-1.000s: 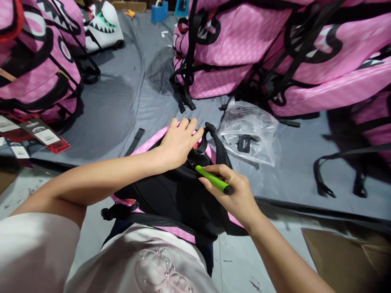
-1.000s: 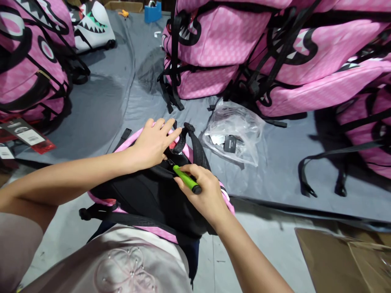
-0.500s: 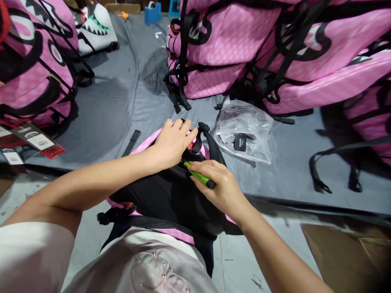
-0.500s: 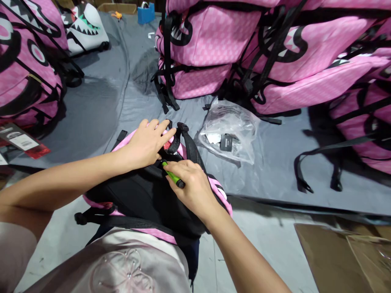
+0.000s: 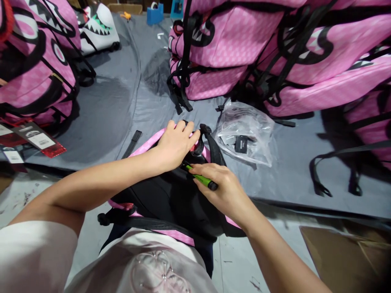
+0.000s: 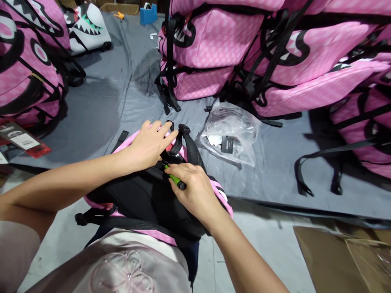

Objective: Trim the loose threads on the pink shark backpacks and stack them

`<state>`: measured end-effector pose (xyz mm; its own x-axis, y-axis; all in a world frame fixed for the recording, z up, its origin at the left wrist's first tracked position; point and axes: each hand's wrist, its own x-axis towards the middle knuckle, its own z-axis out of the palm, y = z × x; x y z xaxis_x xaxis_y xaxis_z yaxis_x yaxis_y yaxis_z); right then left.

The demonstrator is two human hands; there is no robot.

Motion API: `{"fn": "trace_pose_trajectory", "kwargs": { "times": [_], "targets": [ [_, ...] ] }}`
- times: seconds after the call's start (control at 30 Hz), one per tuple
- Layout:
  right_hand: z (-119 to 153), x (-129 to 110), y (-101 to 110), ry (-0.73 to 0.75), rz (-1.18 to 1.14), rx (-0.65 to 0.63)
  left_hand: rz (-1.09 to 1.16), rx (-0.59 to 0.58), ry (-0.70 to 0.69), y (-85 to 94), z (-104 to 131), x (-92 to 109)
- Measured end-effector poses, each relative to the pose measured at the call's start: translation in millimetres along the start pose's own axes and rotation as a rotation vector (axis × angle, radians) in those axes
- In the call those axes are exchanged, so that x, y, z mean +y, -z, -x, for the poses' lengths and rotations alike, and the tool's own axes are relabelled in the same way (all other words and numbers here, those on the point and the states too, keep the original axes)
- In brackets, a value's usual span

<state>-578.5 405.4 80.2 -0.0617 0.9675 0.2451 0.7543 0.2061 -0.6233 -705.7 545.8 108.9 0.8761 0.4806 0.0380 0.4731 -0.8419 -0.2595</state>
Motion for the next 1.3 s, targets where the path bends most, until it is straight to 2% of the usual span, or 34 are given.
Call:
{"fn": "trace_pose_trajectory", "kwargs": {
  "times": [0.23, 0.4, 0.53, 0.7, 0.83, 0.97, 1.3],
  "targets": [
    [-1, 0, 4, 0.006, 0.027, -0.044, 0.022, 0.004, -0.011, -1.0, 0, -2],
    [-2, -3, 6, -0.041, 0.019, -0.06, 0.02, -0.007, -0.008, -0.5, 0, -1],
    [-1, -3, 5, -0.066, -0.013, -0.034, 0.015, -0.003, -0.017, -0.2, 0, -1],
    [2, -6, -2, -0.088, -0.02, 0.044, 0.031, -0.017, -0.012, 0.9, 0, -2],
    [6, -10, -7, -0.12, 0.095, 0.117, 0.026, -0.01, -0.018, 1.0, 0, -2],
    [8, -10, -12, -0.103, 0.042, 0.164, 0.02, -0.015, -0.019, 1.0, -1, -2],
    [12, -9, -25, -0.175, -0.008, 0.296, 0.015, -0.03, -0.041, 7.3, 1, -3]
  ]
}}
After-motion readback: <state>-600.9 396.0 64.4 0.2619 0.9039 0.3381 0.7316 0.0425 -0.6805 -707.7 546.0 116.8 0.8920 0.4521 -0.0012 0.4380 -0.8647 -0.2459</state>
